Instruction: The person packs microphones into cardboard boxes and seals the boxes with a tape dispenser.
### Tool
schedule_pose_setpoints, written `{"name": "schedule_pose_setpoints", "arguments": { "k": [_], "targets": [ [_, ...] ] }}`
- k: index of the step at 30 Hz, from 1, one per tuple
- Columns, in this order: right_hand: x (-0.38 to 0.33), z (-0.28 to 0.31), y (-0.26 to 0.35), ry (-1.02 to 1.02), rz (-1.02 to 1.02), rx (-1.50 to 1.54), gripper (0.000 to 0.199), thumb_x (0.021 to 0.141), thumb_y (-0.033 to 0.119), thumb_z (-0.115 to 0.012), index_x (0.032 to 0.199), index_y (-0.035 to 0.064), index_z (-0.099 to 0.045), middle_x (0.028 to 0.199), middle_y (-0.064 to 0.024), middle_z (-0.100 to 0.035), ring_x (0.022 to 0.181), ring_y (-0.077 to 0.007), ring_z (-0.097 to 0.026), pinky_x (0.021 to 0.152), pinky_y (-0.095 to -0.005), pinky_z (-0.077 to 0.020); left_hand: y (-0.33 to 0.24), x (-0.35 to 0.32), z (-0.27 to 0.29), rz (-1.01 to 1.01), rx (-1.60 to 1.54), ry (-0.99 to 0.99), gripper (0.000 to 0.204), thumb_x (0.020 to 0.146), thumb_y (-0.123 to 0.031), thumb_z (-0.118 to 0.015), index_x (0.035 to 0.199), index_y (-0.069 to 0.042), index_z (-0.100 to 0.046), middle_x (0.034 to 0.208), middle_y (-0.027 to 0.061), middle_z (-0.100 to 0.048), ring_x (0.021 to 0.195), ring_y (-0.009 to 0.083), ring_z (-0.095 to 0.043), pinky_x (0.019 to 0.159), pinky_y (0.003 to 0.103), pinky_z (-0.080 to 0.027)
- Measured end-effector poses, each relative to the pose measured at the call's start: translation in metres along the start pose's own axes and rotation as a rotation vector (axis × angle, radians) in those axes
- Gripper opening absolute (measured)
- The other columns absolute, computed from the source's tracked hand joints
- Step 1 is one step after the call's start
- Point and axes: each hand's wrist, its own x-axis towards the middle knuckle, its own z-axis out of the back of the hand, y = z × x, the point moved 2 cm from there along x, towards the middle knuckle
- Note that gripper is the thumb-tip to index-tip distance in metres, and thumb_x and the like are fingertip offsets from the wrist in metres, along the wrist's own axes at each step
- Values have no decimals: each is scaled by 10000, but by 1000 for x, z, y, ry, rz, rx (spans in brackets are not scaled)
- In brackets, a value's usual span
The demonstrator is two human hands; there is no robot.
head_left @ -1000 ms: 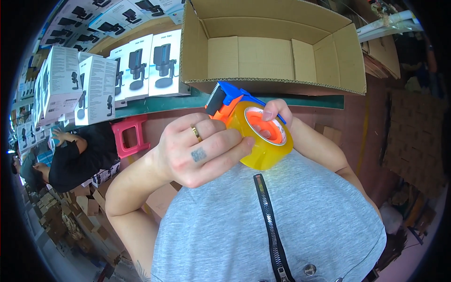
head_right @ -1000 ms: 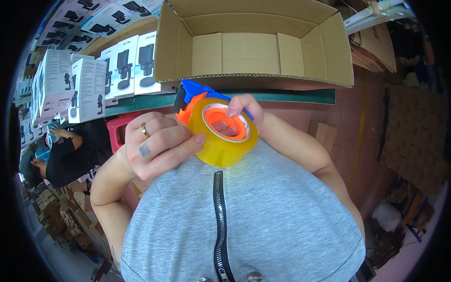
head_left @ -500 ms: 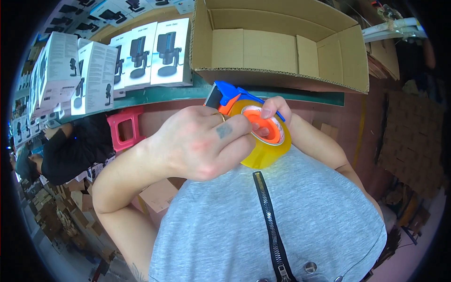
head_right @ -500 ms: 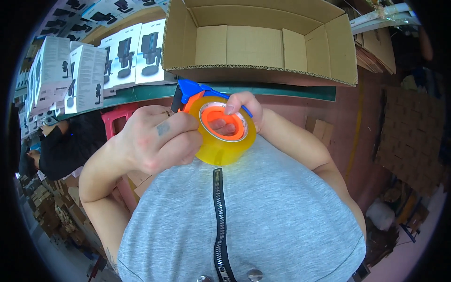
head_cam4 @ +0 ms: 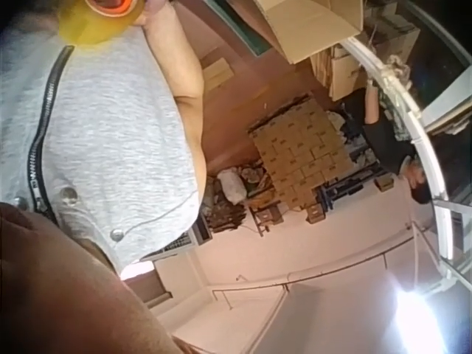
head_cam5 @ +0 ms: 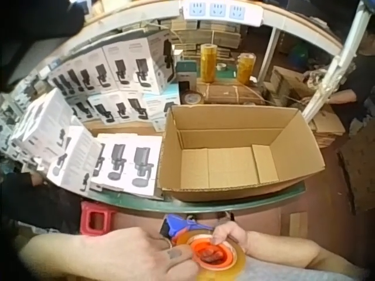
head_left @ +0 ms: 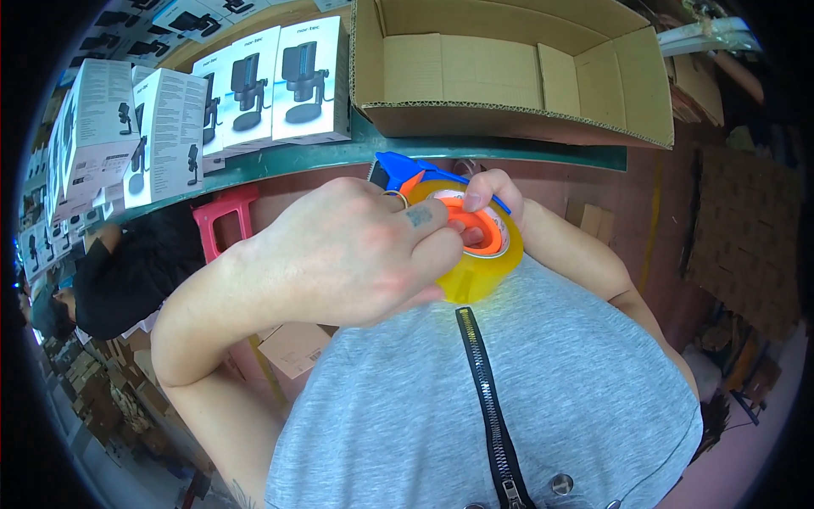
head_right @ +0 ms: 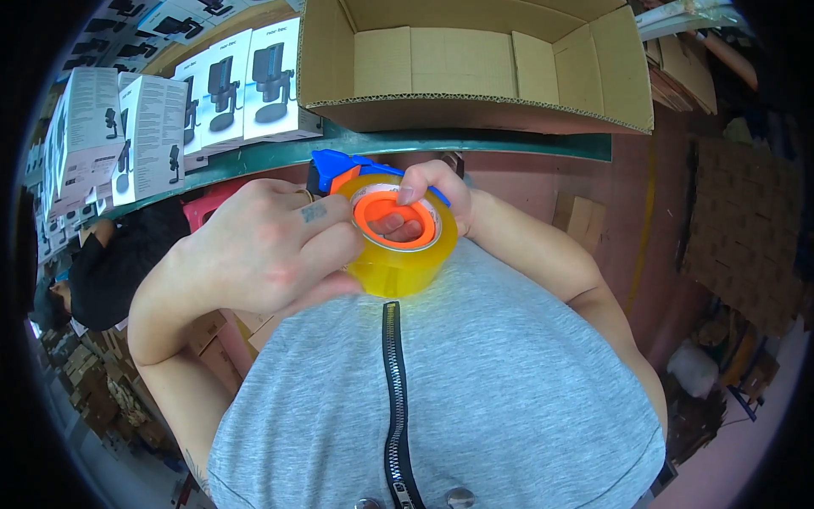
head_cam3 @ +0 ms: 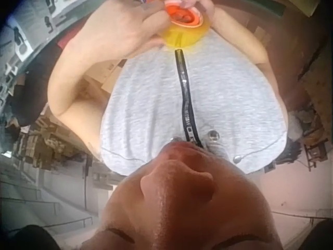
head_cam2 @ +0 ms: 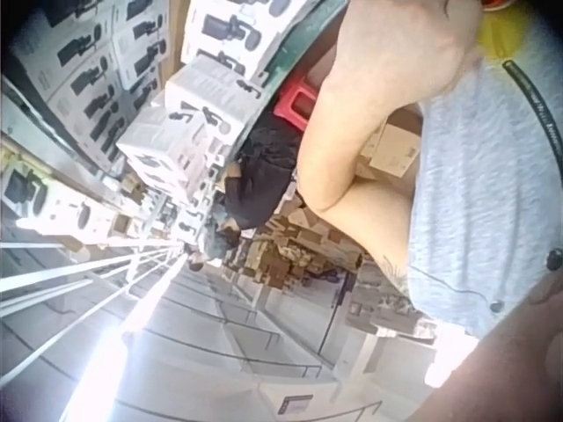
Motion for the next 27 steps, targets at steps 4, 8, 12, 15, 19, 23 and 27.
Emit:
{"name": "schedule_pose_setpoints", "arguments": {
  "k": [4,8,12,15,19,23,27],
  "targets": [
    [7,22,-10,70,-41,20,637,712,202,-562,1297,-39,-489,1099,-161,-654,895,-202,-658,858,-312,-533,-3,-2,2,-3,-52,64,212,733,-167,-678,784,-38,-518,648,71,-512,496,242,-543,459,356,-434],
    [13,26,-16,342,-138,121,573,726,200,-578,1238,-47,-509,978,-132,-665,762,-144,-648,751,-262,-545,-7,-4,6,-72,-78,141,191,744,-147,-679,783,-38,-528,610,63,-512,482,237,-544,448,353,-425],
    [9,17,-13,295,-85,64,544,735,212,-586,1213,-41,-521,957,-122,-667,767,-137,-642,752,-261,-543,-5,-8,2,-90,-125,101,200,734,-144,-704,786,-42,-539,622,62,-522,494,231,-545,461,353,-429],
    [4,16,-11,42,-9,-62,592,721,197,-594,1253,-46,-504,1014,-148,-679,839,-188,-668,802,-308,-555,-1,-10,1,-64,-95,65,209,738,-135,-728,811,-49,-553,665,46,-558,536,212,-577,483,343,-444],
    [0,19,-4,149,33,81,727,688,185,-636,1354,-31,-441,1234,-226,-605,1038,-312,-650,931,-409,-525,11,-18,0,-24,-41,-344,263,717,-53,-785,870,-23,-574,785,47,-622,636,211,-618,537,306,-478],
    [3,23,-4,402,72,192,800,675,200,-664,1397,-23,-404,1314,-259,-548,1141,-373,-608,977,-465,-498,20,-16,-10,58,-147,-513,256,718,-30,-793,860,-11,-581,785,77,-616,646,217,-605,557,298,-484],
    [5,21,-2,281,158,102,792,674,211,-645,1391,-26,-408,1273,-257,-577,1119,-370,-621,948,-471,-515,21,-14,-29,74,-232,-631,216,726,16,-759,841,3,-576,794,109,-603,675,226,-598,570,292,-479]
  ]
}}
